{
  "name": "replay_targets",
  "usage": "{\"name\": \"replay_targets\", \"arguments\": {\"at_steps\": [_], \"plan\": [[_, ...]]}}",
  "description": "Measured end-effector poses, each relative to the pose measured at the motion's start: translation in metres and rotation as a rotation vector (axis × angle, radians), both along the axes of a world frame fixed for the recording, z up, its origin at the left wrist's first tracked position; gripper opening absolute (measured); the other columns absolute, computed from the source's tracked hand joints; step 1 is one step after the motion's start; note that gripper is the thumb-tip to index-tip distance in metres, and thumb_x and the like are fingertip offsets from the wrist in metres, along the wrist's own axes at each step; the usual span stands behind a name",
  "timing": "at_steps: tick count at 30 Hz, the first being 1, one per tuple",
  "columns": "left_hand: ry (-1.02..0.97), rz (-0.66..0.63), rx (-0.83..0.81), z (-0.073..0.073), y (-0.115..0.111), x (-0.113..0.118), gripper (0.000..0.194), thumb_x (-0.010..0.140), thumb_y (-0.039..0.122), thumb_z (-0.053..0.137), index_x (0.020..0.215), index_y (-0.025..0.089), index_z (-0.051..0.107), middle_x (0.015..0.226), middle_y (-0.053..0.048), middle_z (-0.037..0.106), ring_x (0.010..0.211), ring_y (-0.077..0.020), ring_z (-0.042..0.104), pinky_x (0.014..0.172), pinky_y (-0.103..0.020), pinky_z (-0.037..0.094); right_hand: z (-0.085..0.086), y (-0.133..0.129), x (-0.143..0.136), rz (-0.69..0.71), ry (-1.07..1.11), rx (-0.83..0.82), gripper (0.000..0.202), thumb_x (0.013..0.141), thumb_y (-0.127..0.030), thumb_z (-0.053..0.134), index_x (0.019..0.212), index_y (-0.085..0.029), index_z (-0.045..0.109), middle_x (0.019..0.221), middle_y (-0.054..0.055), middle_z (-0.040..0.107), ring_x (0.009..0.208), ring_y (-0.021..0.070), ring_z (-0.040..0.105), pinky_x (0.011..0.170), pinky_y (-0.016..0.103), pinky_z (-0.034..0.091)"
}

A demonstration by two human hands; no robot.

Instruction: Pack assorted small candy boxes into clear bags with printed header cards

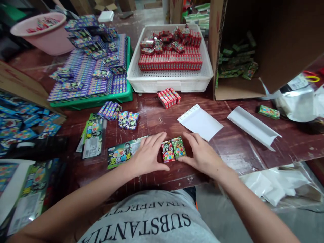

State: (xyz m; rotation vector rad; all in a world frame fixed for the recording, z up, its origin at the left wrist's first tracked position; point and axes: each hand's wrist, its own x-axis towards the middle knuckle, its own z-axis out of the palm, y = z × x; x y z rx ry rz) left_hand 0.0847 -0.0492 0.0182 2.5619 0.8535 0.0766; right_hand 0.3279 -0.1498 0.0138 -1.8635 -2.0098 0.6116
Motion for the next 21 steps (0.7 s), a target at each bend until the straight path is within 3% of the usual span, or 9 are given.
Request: {"name": "replay_targets", "arguments": {"at_steps": [3, 5, 8, 11, 15, 21], "plan": [[0.041, 0.02, 0.022, 0.011, 0.02, -0.036, 0.129, 0.063, 0.071, 0.082, 0.16, 0.019, 0.015, 0.166, -0.018, 0.024, 0.148, -0.0391, 0.028, 0.118, -0.052, 0.024, -0.002, 0.018, 0.017, 0.384, -0.042, 0.106, 0.116, 0.074, -0.073, 0.072, 0.163, -0.021, 0.017, 0.163, 0.019, 0.033, 0.149, 0.0416, 0.033, 0.12, 0.061, 0.033], [0.111, 0.085, 0.03, 0.013, 0.029, -0.062, 0.125, 0.063, 0.066, 0.084, 0.159, 0.018, 0.019, 0.164, -0.02, 0.028, 0.147, -0.0413, 0.03, 0.118, -0.054, 0.025, -0.014, 0.029, 0.014, 0.509, -0.012, 0.132, 0.122, 0.073, -0.074, 0.072, 0.164, -0.017, 0.013, 0.164, 0.02, 0.03, 0.151, 0.0403, 0.029, 0.123, 0.06, 0.029], [0.183, 0.151, 0.005, 0.007, 0.03, -0.092, 0.106, 0.07, 0.051, 0.082, 0.155, 0.016, 0.031, 0.154, -0.019, 0.042, 0.139, -0.0397, 0.04, 0.114, -0.053, 0.031, -0.037, 0.035, 0.002, 0.531, 0.079, 0.16, 0.1, 0.085, -0.061, 0.07, 0.162, -0.022, 0.02, 0.157, 0.017, 0.044, 0.145, 0.0363, 0.041, 0.121, 0.059, 0.033], [0.145, 0.122, -0.037, -0.002, 0.021, -0.106, 0.092, 0.073, 0.042, 0.08, 0.152, 0.018, 0.038, 0.148, -0.015, 0.048, 0.134, -0.0345, 0.045, 0.113, -0.048, 0.033, -0.048, 0.038, -0.01, 0.513, 0.204, 0.17, 0.086, 0.088, -0.051, 0.071, 0.159, -0.029, 0.029, 0.151, 0.013, 0.051, 0.139, 0.0336, 0.047, 0.118, 0.061, 0.036], [0.076, 0.087, -0.094, -0.005, 0.011, -0.107, 0.092, 0.07, 0.042, 0.083, 0.149, 0.02, 0.042, 0.147, -0.013, 0.049, 0.132, -0.0337, 0.045, 0.113, -0.048, 0.033, -0.046, 0.051, -0.024, 0.601, 0.281, 0.174, 0.083, 0.086, -0.049, 0.073, 0.157, -0.031, 0.033, 0.15, 0.012, 0.051, 0.138, 0.0318, 0.048, 0.122, 0.064, 0.026], [0.019, 0.157, -0.138, -0.004, 0.012, -0.11, 0.094, 0.067, 0.043, 0.086, 0.148, 0.021, 0.044, 0.143, -0.013, 0.051, 0.13, -0.0338, 0.047, 0.112, -0.05, 0.034, -0.043, 0.065, -0.026, 0.563, 0.3, 0.193, 0.082, 0.085, -0.046, 0.075, 0.154, -0.028, 0.036, 0.146, 0.013, 0.053, 0.136, 0.0329, 0.049, 0.123, 0.068, 0.02]]}}
